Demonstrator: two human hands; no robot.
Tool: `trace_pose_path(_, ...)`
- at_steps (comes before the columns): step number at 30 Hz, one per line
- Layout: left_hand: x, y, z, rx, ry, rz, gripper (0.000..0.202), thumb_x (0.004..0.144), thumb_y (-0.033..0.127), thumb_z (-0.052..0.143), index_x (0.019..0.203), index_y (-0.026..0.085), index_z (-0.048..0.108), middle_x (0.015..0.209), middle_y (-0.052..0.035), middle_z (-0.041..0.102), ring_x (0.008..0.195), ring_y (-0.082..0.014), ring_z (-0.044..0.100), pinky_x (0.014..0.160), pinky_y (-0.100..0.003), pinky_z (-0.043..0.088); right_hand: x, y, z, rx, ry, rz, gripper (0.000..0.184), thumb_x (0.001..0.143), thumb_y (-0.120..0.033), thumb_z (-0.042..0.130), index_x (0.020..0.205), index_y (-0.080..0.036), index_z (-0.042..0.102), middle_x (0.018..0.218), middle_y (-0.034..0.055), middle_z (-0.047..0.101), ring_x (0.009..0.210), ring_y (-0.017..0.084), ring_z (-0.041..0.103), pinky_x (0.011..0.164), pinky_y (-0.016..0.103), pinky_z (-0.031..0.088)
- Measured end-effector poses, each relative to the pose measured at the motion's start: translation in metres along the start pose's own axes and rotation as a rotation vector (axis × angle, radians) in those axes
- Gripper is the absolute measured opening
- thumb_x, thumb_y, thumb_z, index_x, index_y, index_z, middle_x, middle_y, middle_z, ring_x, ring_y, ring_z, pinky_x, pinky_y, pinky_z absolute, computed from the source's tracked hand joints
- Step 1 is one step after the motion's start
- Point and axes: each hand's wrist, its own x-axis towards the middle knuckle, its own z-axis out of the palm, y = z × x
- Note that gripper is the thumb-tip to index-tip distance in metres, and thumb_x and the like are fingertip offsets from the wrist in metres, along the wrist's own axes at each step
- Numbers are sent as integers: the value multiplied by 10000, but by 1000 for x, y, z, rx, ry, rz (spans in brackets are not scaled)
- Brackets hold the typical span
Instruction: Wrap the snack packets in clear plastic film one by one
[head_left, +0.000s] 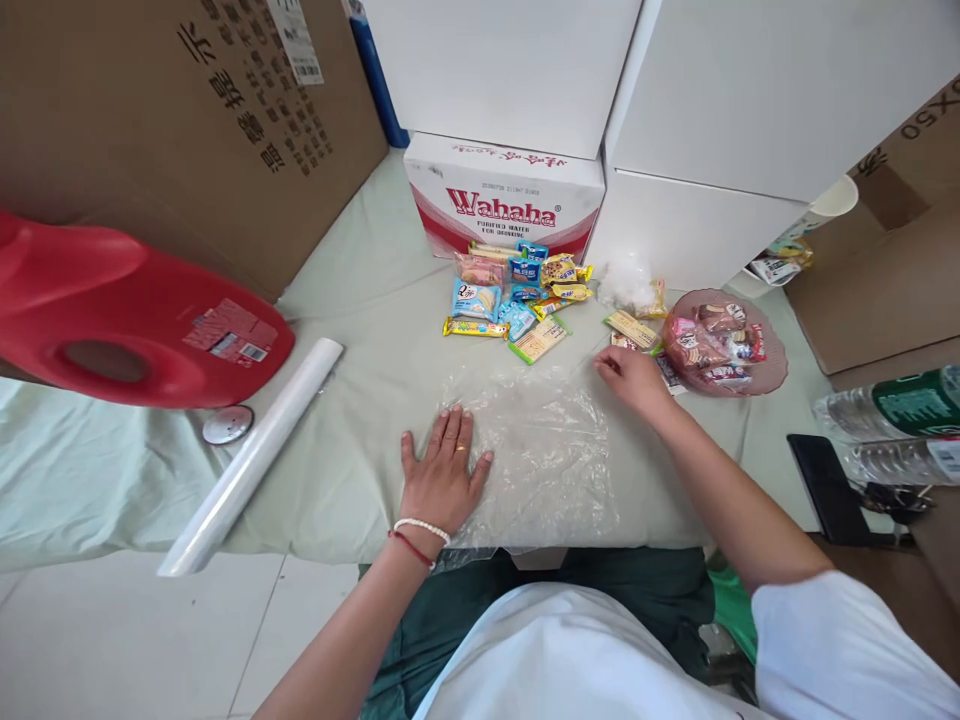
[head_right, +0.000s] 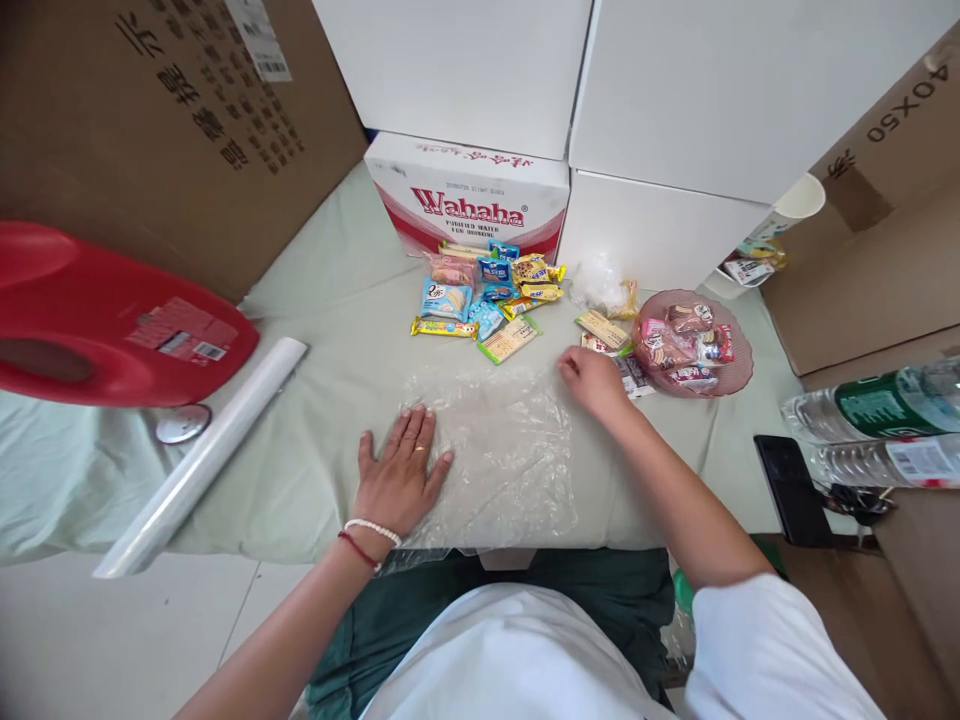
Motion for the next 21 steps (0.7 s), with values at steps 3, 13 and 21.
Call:
trace_pose_path(3,0,-1,0,-21,13,6,664,1038,491,380,1648,230,337,1676,-169,372,1551,-359,378,1257,-722,17,61,-22,13,-304,-8,-55,343,954,-196,469,1167,-192,738,1189,155,704,961,283,663,769,351,471)
trace_pose_path(13,0,-2,-1,-66,28,8,671,1031,478,437,1646,227,342,1675,-163,372,1546,-364,384,1265,-706,9,135,-46,30,-507,15,-150,566,952,-109,417,1496,-205,539,1476,185,558,1103,327,649,830,402,510)
trace_pose_path(21,-1,-1,-1,2,10,14,668,1040,489,416,1639,202,353,1679,-158,369,1551,-357,379,1269,-702,49,155,-61,21,-655,-242,-300,699,945,-115,508,1618,-274,409,1521,166,562,1185,341,662,913,406,518)
